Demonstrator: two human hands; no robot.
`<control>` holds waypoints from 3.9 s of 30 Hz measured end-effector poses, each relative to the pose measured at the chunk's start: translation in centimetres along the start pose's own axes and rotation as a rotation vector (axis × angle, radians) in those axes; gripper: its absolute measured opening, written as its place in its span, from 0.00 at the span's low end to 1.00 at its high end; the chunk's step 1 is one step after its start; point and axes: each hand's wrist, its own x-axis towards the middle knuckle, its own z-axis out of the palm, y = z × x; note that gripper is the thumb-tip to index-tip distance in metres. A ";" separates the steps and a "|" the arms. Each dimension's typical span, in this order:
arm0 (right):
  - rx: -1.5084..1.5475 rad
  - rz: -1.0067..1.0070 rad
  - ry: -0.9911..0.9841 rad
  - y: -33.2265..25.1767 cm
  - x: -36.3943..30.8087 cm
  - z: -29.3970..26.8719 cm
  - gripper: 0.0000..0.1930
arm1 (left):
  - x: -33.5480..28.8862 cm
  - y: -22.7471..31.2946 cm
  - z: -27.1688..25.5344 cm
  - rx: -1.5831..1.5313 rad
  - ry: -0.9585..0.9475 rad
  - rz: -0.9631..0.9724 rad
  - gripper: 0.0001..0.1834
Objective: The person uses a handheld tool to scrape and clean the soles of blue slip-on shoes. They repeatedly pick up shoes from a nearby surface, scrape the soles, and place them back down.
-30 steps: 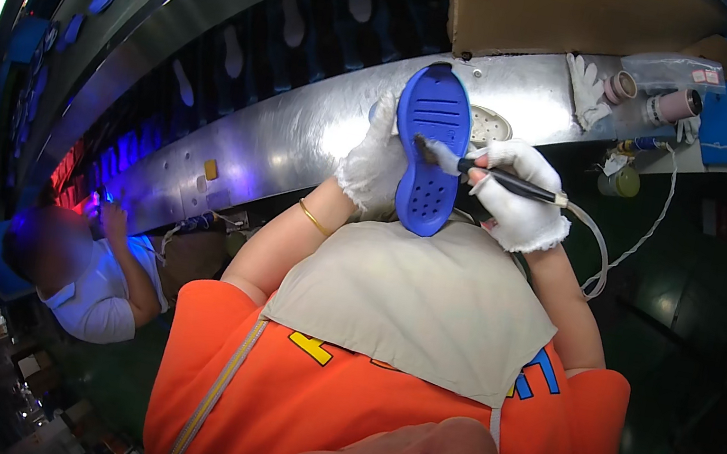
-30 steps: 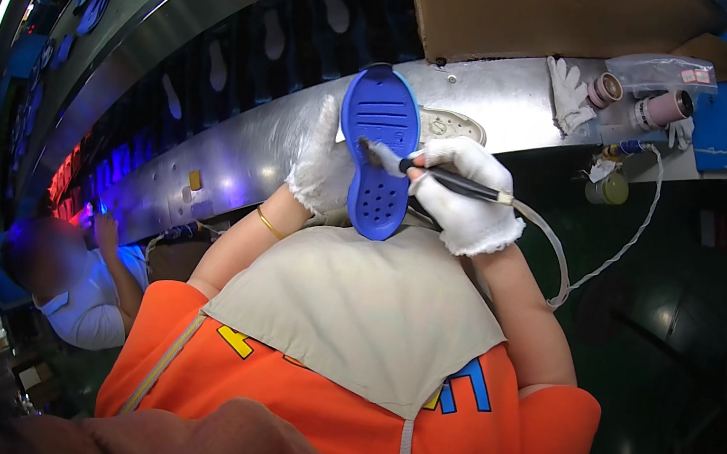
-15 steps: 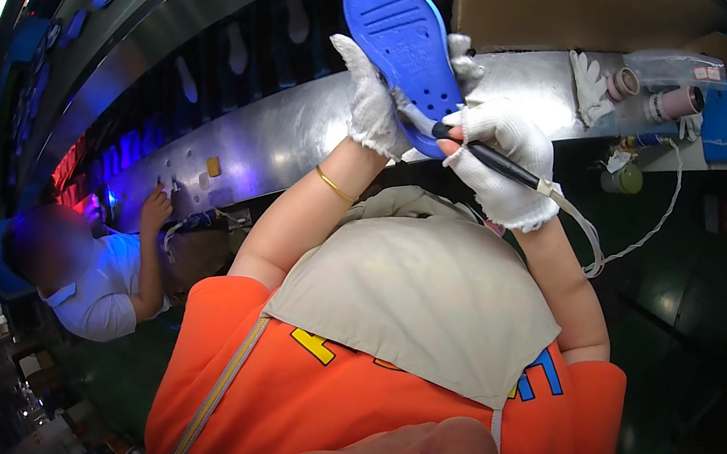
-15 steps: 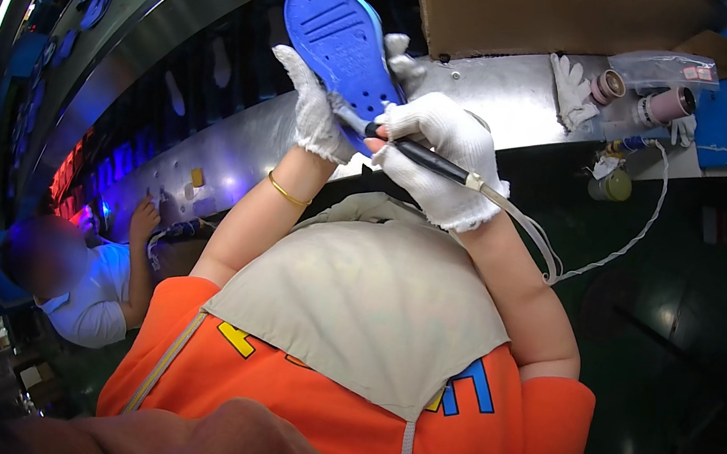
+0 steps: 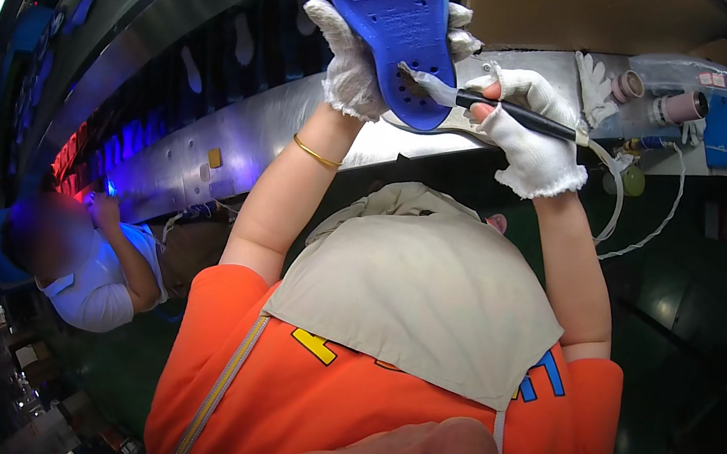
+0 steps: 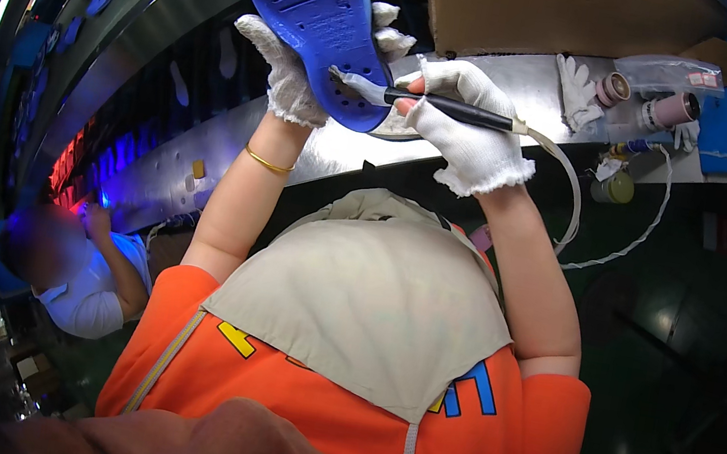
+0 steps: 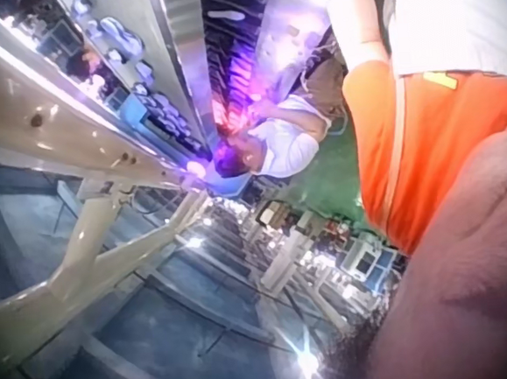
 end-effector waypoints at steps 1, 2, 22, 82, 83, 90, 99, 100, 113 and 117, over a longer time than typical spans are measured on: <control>-0.129 -0.005 -0.013 -0.4 0.0 -0.1 0.08 | 0.0 0.2 -0.1 0.054 -0.019 -0.016 0.65; -0.111 0.023 -0.075 -0.7 0.2 0.0 0.08 | 0.1 0.3 -0.2 0.120 -0.001 -0.046 0.65; -0.395 0.052 -0.366 -1.3 1.6 0.2 0.05 | 0.9 1.5 -0.4 0.709 0.353 -0.516 0.44; -0.425 -0.212 0.026 -0.6 0.0 1.7 0.08 | -1.4 -3.5 -0.1 -0.003 0.433 -0.038 0.52; -0.453 -0.254 0.025 -0.4 -0.1 1.8 0.08 | -1.5 -3.4 -0.2 0.013 0.434 -0.030 0.52; -0.335 0.053 -0.059 -1.7 -0.1 1.6 0.06 | -1.5 -2.0 -1.0 -0.130 0.370 -0.028 0.53; -0.175 -0.142 0.077 -1.5 0.3 0.7 0.07 | -1.6 -2.4 3.7 -0.133 0.380 -0.037 0.49; -0.102 -0.156 0.063 -1.5 0.1 1.4 0.07 | -1.6 -2.1 3.2 -0.237 0.253 -0.070 0.46; -0.138 -0.017 -0.083 -0.6 -0.7 1.7 0.07 | -1.0 -1.9 2.1 -0.065 0.321 0.017 0.45; -0.119 -0.033 -0.088 -1.7 0.1 1.1 0.05 | -1.2 -1.4 1.9 -0.135 0.261 -0.062 0.45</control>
